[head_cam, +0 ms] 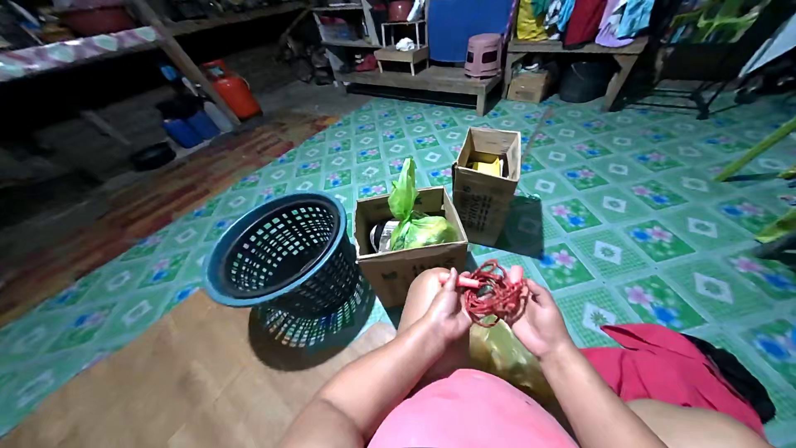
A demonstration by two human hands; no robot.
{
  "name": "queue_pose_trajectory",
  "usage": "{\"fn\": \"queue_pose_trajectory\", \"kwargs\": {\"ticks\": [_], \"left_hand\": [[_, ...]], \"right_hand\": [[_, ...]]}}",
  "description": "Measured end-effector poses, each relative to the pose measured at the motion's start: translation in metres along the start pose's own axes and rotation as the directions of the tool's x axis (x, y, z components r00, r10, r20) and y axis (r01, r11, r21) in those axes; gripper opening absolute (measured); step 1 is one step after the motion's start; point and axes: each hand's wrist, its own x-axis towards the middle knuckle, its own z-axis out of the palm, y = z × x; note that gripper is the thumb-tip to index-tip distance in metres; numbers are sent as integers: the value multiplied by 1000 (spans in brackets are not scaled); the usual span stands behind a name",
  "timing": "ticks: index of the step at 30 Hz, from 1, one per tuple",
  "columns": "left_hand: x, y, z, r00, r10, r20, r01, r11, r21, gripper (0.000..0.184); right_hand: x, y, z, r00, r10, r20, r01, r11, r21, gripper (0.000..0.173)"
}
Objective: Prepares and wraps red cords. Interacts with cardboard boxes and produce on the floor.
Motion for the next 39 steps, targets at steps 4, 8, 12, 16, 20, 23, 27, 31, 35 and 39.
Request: {"fn": "queue_pose_trajectory", "kwargs": {"ticks": [4, 8, 12, 16, 20, 23, 27, 31, 35, 39], "left_hand": [[-8, 14, 15, 991, 119, 61, -115, 991, -69, 43], [2, 27, 20, 974, 225, 24, -225, 974, 11, 39], [13, 48, 9, 965, 251, -76, -255, 966, -47, 32], [19, 95, 3, 900, 399, -177, -419, 902, -100, 21], [23, 176, -7, 725, 631, -278, -653, 757, 17, 22], [30, 226, -22, 549, 790, -274, -788, 598, 147, 30], [63, 253, -55, 418, 894, -158, -772, 442, 457, 35], [114, 257, -105, 547, 829, -115, -230, 280, 932, 37], [140, 249, -130, 881, 391, -268, 401, -312, 861, 53], [149, 231, -123, 895, 222, -387, 440, -578, 687, 47]], "right_hand": [[24, 1, 35, 980, -23, -197, 19, 999, -26, 39], [46, -3, 64, 987, -6, -162, -7, 997, -81, 36], [59, 3, 79, 998, 43, -49, -50, 987, -151, 43], [63, 17, 61, 981, 110, -160, -139, 975, -176, 54], [64, 30, -7, 904, 227, -362, -259, 965, -41, 55], [54, 33, -65, 833, 217, -510, -222, 974, 52, 49], [45, 36, -131, 708, 184, -682, -112, 983, 149, 42], [41, 35, -153, 659, 156, -736, -61, 986, 154, 38], [31, 41, -163, 666, 142, -732, -103, 990, 99, 30], [25, 49, -179, 588, 165, -791, -211, 976, 46, 19]]}}
